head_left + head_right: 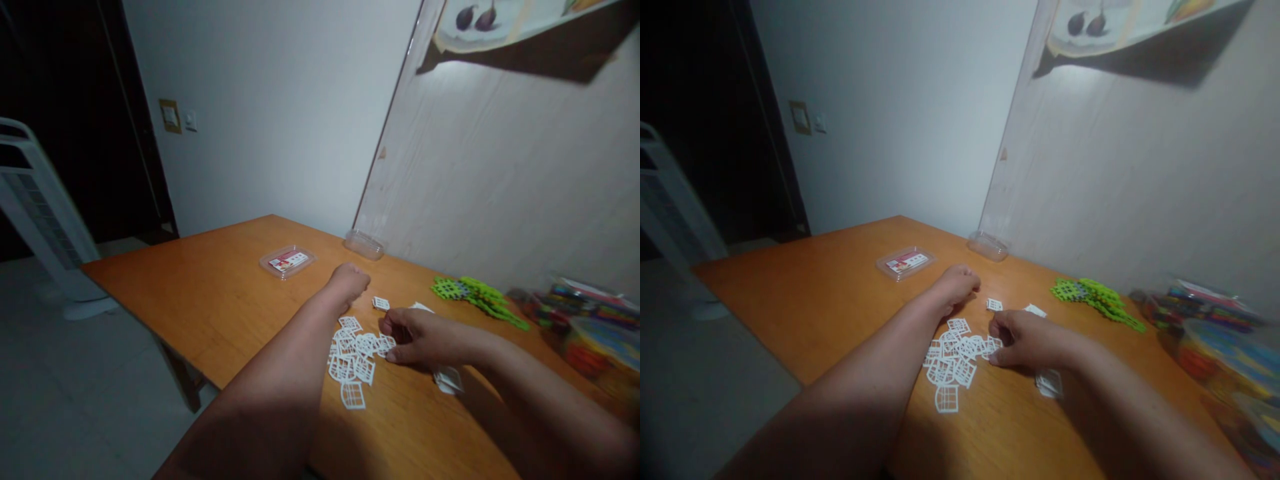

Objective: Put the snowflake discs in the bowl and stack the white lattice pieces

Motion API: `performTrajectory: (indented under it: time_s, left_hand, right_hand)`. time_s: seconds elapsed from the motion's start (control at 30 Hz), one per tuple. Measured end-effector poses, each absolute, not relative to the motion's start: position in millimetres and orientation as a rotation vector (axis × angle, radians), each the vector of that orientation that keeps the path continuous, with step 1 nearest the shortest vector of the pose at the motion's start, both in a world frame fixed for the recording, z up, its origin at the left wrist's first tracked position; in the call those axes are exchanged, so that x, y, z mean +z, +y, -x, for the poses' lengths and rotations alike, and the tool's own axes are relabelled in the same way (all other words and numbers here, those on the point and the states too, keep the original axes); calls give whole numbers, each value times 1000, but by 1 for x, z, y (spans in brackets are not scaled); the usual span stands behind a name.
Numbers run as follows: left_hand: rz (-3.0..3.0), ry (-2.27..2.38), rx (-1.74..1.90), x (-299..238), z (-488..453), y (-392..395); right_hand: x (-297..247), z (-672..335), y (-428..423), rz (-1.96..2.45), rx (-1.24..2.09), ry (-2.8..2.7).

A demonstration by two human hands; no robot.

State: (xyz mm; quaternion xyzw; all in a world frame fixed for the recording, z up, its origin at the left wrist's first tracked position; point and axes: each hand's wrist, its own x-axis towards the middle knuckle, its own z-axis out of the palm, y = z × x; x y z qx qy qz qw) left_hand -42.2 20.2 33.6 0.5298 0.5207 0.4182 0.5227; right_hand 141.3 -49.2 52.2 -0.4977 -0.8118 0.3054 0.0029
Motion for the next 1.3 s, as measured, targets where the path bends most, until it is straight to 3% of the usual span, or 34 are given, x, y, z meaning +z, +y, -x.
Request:
performTrajectory:
  time_s: [0.3, 0.47, 0.8, 1.13, 1.3]
  left_hand:
    - [-1412, 1226, 952, 31, 40, 17]
    - [-1530, 1026, 710, 34, 40, 8]
    - [-1522, 1021, 633, 33, 39, 10]
    - [-1604, 1028, 563, 39, 42, 5]
    - [-1555, 950, 589, 36, 43, 5]
  right_hand:
    - [45, -141, -46, 1459, 992, -2473]
    - [47, -138, -43, 1464, 1080, -2232]
    - [43, -128, -45, 1579, 813, -2512]
    - [42, -127, -43, 1559, 1216, -1999]
    - [42, -136, -30, 1660, 999, -1912]
